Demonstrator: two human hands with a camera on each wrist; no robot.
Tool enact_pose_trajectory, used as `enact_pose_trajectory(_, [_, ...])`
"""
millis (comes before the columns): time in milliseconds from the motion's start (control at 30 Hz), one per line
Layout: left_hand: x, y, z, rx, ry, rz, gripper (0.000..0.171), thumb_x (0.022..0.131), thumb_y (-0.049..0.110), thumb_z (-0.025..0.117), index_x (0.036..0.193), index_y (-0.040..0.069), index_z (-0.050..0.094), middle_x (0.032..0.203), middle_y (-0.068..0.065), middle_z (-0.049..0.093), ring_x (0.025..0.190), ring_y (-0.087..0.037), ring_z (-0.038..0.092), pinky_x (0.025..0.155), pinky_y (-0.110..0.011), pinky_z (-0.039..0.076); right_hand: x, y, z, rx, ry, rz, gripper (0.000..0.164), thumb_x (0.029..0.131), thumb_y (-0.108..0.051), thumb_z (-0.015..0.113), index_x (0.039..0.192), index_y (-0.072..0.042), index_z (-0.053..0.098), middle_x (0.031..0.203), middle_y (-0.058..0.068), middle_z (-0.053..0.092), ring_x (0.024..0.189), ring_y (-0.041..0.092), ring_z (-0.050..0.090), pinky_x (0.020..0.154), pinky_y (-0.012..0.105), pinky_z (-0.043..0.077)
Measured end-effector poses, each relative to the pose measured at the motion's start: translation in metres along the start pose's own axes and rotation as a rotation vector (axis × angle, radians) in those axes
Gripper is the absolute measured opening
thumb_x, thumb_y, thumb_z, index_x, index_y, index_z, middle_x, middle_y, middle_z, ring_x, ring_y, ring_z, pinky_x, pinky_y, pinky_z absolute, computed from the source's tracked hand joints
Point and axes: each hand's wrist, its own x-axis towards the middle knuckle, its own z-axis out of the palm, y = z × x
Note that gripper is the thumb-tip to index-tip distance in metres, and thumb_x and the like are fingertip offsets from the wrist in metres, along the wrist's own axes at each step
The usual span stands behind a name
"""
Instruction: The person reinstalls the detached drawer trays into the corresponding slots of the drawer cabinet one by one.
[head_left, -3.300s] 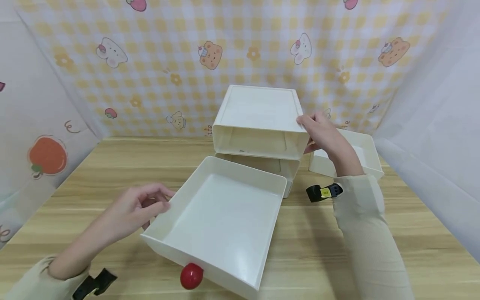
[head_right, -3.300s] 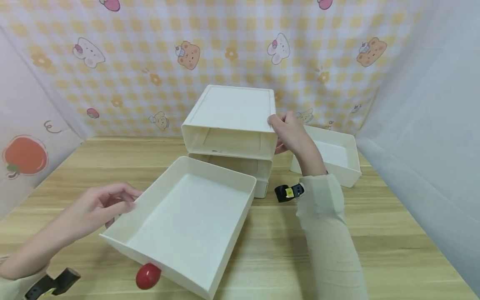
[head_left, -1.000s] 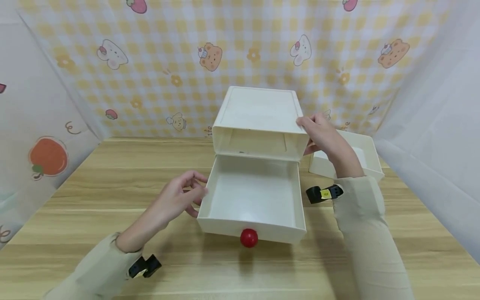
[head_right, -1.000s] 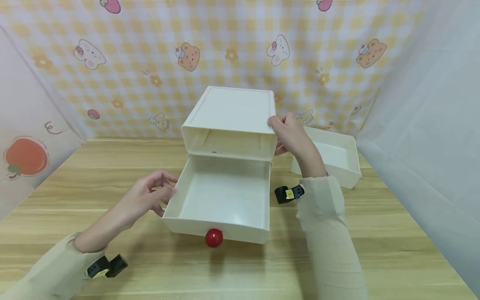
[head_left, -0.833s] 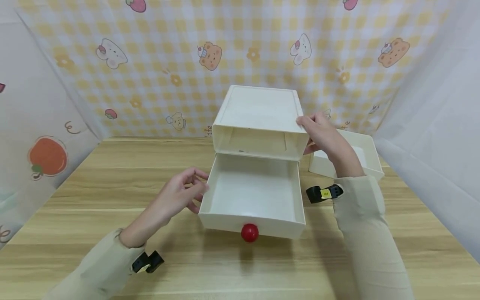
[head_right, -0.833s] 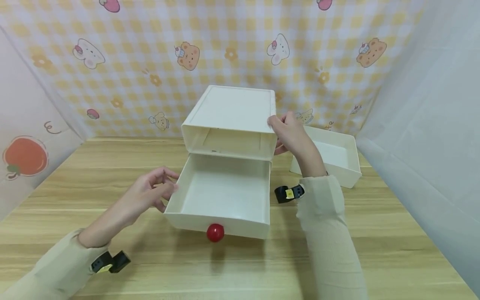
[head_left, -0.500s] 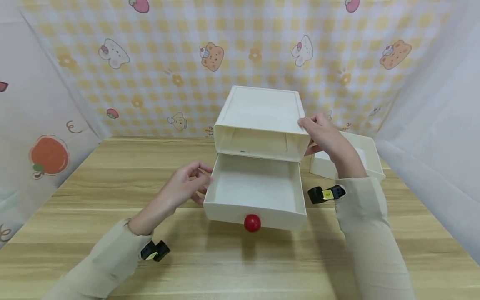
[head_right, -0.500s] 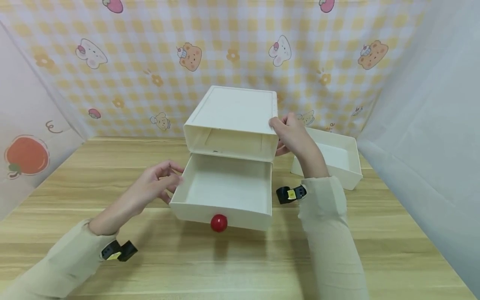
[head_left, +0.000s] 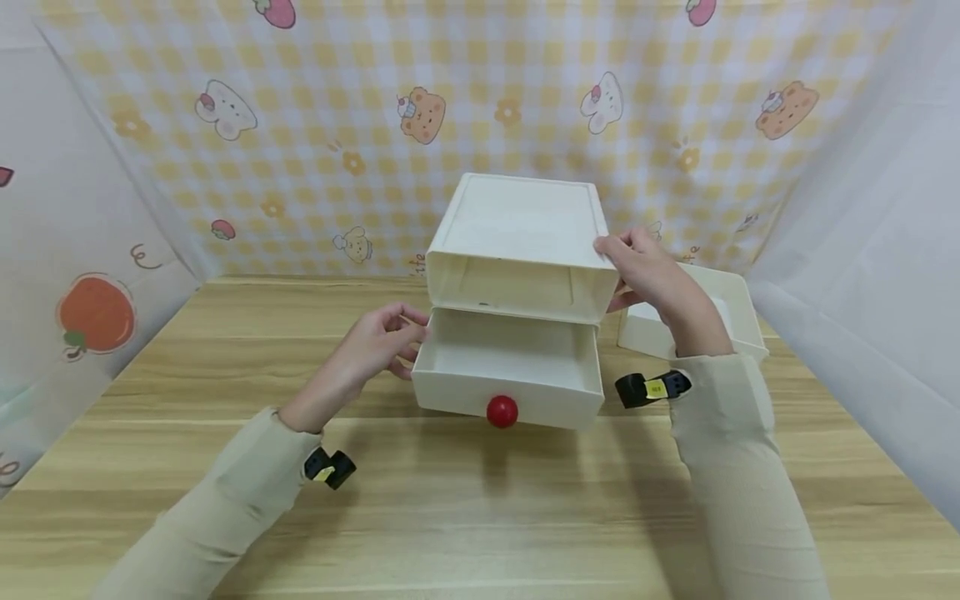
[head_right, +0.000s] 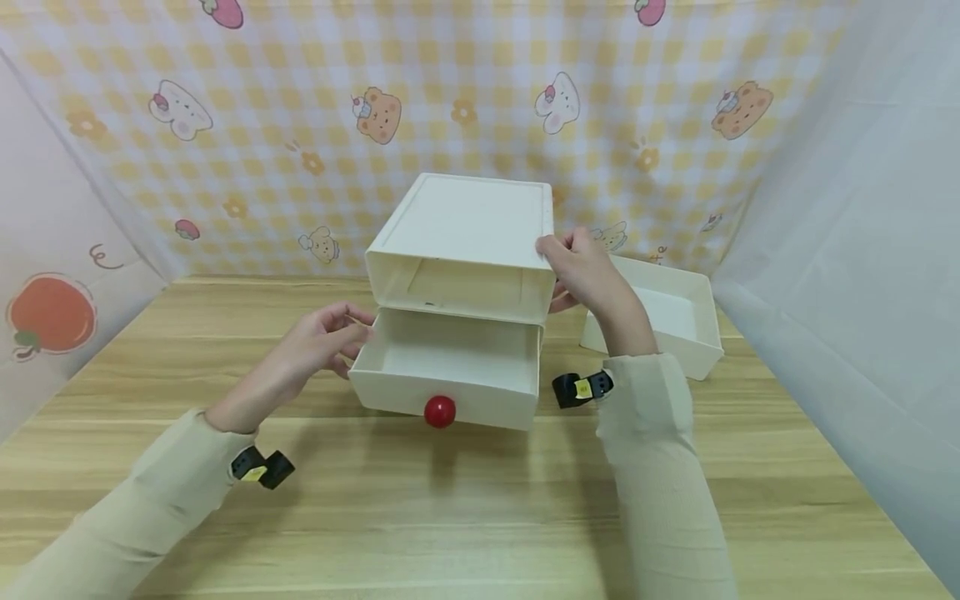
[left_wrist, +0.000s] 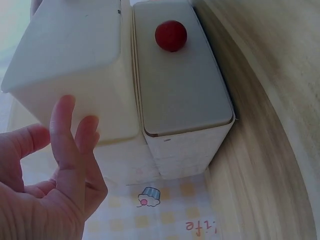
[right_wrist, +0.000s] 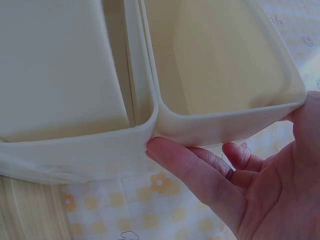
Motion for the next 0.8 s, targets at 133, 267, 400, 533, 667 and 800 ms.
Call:
enact_pose_trajectory(133, [0.006, 0.002, -0.001, 0.016, 0.005, -0.003, 0.030, 0.091, 0.018, 0.052, 0.113, -0.002, 0.052, 0.099, -0.013, 0.059, 0.070, -0.014, 0.064, 0.059, -0.029, 0.056, -0.001, 0.000, -0.001, -0.004, 0.002, 0.005, 0.036, 0.096, -0.041, 0.037, 0.105, -0.006, 0.033, 0.111, 0.009, 0.036, 0.079, 0.020, 0.056, 0.063, 0.030, 0.056])
enact_pose_trajectory(267, [0.008, 0.003, 0.000, 0.040, 0.012, -0.007, 0.029, 0.092, 0.019, 0.051, 0.112, -0.002, 0.052, 0.103, -0.014, 0.058, 0.072, -0.014, 0.063, 0.060, -0.028, 0.057, -0.001, 0.000, -0.001, -0.001, 0.001, 0.008, 0.035, 0.096, -0.041, 0.037, 0.104, -0.007, 0.033, 0.111, 0.009, 0.036, 0.077, 0.019, 0.056, 0.063, 0.030, 0.056])
enact_pose_trajectory(400, [0.007, 0.004, 0.001, 0.093, 0.031, 0.016, 0.028, 0.093, 0.021, 0.053, 0.111, -0.001, 0.053, 0.103, -0.015, 0.057, 0.076, -0.017, 0.064, 0.062, -0.030, 0.057, 0.000, 0.000, 0.000, -0.005, 0.007, 0.013, 0.035, 0.096, -0.042, 0.038, 0.103, -0.008, 0.033, 0.110, 0.008, 0.036, 0.075, 0.018, 0.054, 0.062, 0.030, 0.056])
enact_pose_trajectory(533, [-0.001, 0.010, 0.004, 0.200, 0.102, 0.069, 0.028, 0.093, 0.026, 0.056, 0.110, 0.003, 0.053, 0.103, -0.014, 0.058, 0.079, -0.020, 0.064, 0.062, -0.031, 0.058, 0.000, 0.000, 0.000, -0.009, 0.008, 0.020, 0.036, 0.096, -0.042, 0.038, 0.104, -0.008, 0.033, 0.109, 0.007, 0.035, 0.076, 0.019, 0.051, 0.063, 0.030, 0.056])
enact_pose_trajectory(667, [-0.016, 0.019, 0.013, 0.401, 0.226, 0.240, 0.027, 0.092, 0.029, 0.058, 0.108, 0.009, 0.055, 0.100, -0.006, 0.060, 0.081, -0.019, 0.062, 0.061, -0.029, 0.055, 0.000, -0.001, 0.000, -0.019, 0.007, 0.026, 0.040, 0.095, -0.044, 0.038, 0.107, -0.006, 0.033, 0.109, 0.007, 0.034, 0.077, 0.019, 0.048, 0.064, 0.030, 0.055])
enact_pose_trajectory(800, [-0.031, 0.028, 0.030, 0.610, 0.296, 0.531, 0.019, 0.089, 0.022, 0.062, 0.102, 0.009, 0.061, 0.097, -0.003, 0.063, 0.086, -0.019, 0.060, 0.070, -0.029, 0.054, -0.001, -0.002, 0.000, -0.015, 0.002, 0.023, 0.039, 0.096, -0.043, 0.038, 0.107, -0.005, 0.033, 0.108, 0.008, 0.035, 0.076, 0.018, 0.050, 0.063, 0.030, 0.056])
